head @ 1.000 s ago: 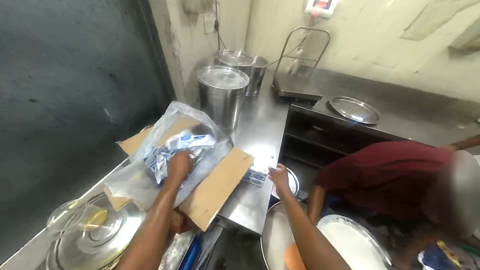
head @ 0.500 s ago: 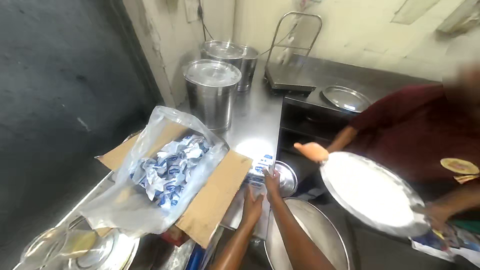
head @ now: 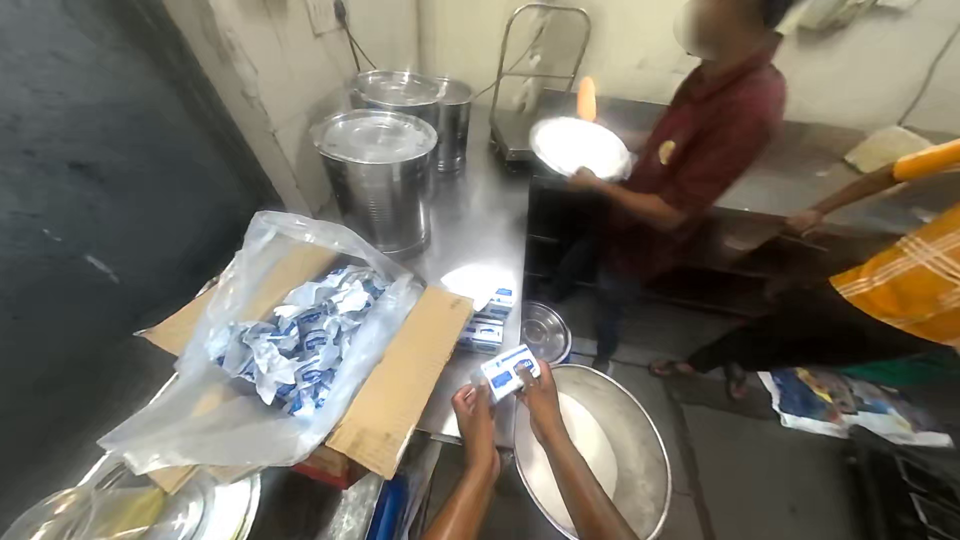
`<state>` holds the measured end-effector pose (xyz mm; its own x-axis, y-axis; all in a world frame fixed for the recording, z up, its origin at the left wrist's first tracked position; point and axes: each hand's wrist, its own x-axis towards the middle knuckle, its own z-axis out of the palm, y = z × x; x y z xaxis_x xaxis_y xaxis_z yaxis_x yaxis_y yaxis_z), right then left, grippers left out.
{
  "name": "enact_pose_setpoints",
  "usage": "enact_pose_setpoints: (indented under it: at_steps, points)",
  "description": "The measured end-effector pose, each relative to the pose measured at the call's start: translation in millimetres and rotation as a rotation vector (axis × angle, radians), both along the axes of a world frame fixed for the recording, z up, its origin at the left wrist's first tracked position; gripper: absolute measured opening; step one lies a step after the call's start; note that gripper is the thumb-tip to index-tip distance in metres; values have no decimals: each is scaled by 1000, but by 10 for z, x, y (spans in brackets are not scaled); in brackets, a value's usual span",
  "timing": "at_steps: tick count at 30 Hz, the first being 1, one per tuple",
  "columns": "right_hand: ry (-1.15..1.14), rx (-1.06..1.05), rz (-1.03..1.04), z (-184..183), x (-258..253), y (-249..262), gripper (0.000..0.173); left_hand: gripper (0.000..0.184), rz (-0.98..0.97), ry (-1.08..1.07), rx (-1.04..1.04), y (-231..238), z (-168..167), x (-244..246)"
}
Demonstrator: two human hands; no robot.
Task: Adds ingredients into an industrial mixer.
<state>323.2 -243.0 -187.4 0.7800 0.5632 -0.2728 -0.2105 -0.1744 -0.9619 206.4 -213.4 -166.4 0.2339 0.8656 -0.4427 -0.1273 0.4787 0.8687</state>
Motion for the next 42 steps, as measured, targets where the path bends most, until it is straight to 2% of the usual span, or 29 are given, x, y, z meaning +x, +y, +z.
enact_pose_setpoints:
  at_steps: [2, 3, 7, 9, 11, 14, 16, 19, 22, 25, 30, 33, 35, 37, 39, 40, 42]
  points:
    - [-171, 31, -14, 4, -134, -363, 48, 75, -34, -32, -105, -214, 19, -47]
    - [-257, 32, -27, 43, -211, -537, 52, 77, -72, -32, -137, -334, 17, -45]
    - [-467, -47, -112, 197, -333, -1282, 54, 58, -269, -113, -345, -908, -2, 36]
    - [-523, -59, -179, 260, -282, -1824, 57, 50, -394, -152, -508, -1293, 66, 117]
    - [-529, -48, -242, 332, -255, -2529, 68, 48, -575, -159, -643, -1775, 231, 192]
    - [-402, -24, -413, 512, -468, -3710, 93, 54, -902, -202, -799, -2644, 467, 232]
    - [-322, 35, -527, 643, -746, -4488, 91, 58, -1131, -187, -847, -3358, 617, 171]
    - [-315, 72, -761, 851, -1251, -5584, 78, 69, -1576, -48, -700, -4509, 771, -33]
    - [-229, 90, -1091, 953, -1836, -6599, 70, 67, -1982, 22, -335, -5534, 719, -250]
    - [-214, 76, -1330, 975, -2404, -7464, 67, 52, -2144, -56, 12, -6506, 850, -503]
    - [-350, -47, -1698, 1014, -3273, -8516, 67, 60, -2395, -420, 247, -7881, 860, -1195]
    - [-419, -138, -1899, 1103, -3793, -8916, 67, 61, -2564, -543, 251, -8626, 848, -1586]
    - [-441, -167, -2021, 1105, -4176, -9201, 69, 55, -2684, -508, 120, -9094, 795, -1869]
    - [-420, -54, -2214, 1035, -4539, -9504, 69, 57, -2821, -320, -137, -9551, 789, -2132]
    - [-358, 170, -2367, 1005, -4856, -9779, 65, 61, -2987, -162, -366, -9996, 809, -2390]
    - [-354, 286, -2427, 1030, -4973, -9907, 62, 62, -3080, -143, -339, -10221, 799, -2515]
    - [-380, 389, -2518, 1035, -5183, -10180, 61, 62, -3248, -250, -7, -10689, 795, -2713]
